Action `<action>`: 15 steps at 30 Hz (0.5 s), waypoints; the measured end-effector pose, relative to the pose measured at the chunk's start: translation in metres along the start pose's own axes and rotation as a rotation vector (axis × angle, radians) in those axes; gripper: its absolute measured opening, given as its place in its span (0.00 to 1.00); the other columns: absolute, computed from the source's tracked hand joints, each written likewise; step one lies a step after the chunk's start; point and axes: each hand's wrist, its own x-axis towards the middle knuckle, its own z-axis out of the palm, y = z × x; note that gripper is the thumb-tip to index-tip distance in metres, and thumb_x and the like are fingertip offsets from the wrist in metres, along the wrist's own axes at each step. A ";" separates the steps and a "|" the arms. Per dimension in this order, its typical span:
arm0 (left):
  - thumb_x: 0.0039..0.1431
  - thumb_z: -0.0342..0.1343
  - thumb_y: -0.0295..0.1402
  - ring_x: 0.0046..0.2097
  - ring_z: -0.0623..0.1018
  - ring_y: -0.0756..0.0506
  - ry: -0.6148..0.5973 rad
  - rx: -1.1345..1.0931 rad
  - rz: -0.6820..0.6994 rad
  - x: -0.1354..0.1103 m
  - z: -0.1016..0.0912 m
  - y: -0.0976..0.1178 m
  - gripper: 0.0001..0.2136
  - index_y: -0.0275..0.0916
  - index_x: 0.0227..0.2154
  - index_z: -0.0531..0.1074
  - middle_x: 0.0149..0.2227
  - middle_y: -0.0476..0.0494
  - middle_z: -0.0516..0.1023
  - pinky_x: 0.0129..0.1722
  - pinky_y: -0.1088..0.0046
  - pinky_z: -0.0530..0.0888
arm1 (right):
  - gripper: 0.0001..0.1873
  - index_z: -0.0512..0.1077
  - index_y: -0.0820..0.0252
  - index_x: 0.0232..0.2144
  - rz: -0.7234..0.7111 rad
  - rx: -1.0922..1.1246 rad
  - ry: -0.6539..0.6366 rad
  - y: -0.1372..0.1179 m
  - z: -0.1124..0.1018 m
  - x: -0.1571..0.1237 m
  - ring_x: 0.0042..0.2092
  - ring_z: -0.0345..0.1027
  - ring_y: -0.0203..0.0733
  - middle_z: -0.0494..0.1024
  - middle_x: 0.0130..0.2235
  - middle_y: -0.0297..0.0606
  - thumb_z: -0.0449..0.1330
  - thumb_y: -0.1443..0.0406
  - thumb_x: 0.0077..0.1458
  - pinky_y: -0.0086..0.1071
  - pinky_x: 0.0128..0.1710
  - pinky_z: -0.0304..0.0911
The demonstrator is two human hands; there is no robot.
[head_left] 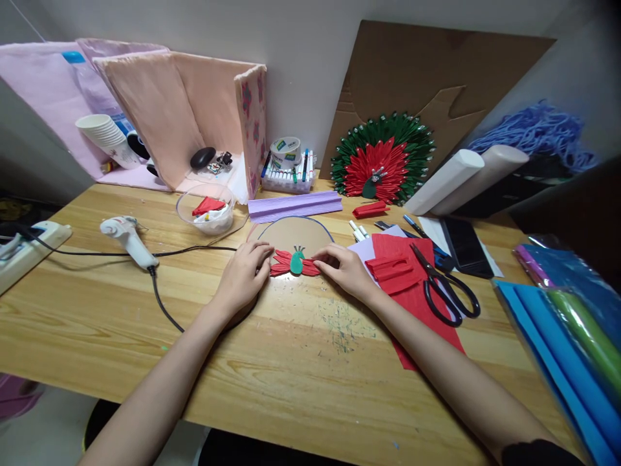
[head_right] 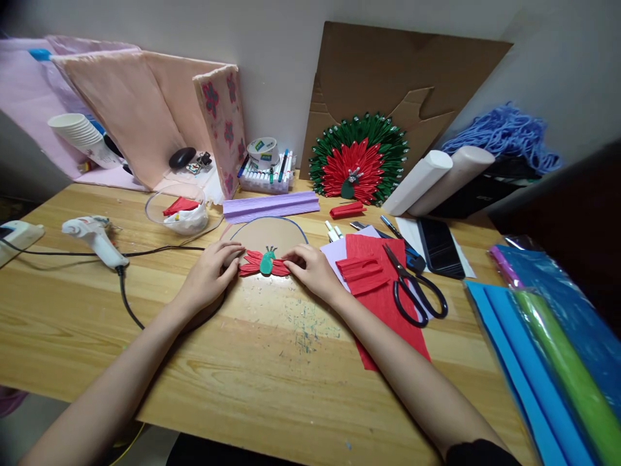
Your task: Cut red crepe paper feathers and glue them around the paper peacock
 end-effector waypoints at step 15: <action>0.61 0.45 0.30 0.46 0.71 0.43 0.060 -0.020 0.045 0.000 0.001 0.006 0.10 0.40 0.42 0.70 0.42 0.43 0.73 0.48 0.62 0.67 | 0.06 0.73 0.61 0.31 0.171 0.227 0.036 0.005 -0.010 0.007 0.37 0.71 0.39 0.76 0.35 0.39 0.57 0.65 0.53 0.34 0.39 0.65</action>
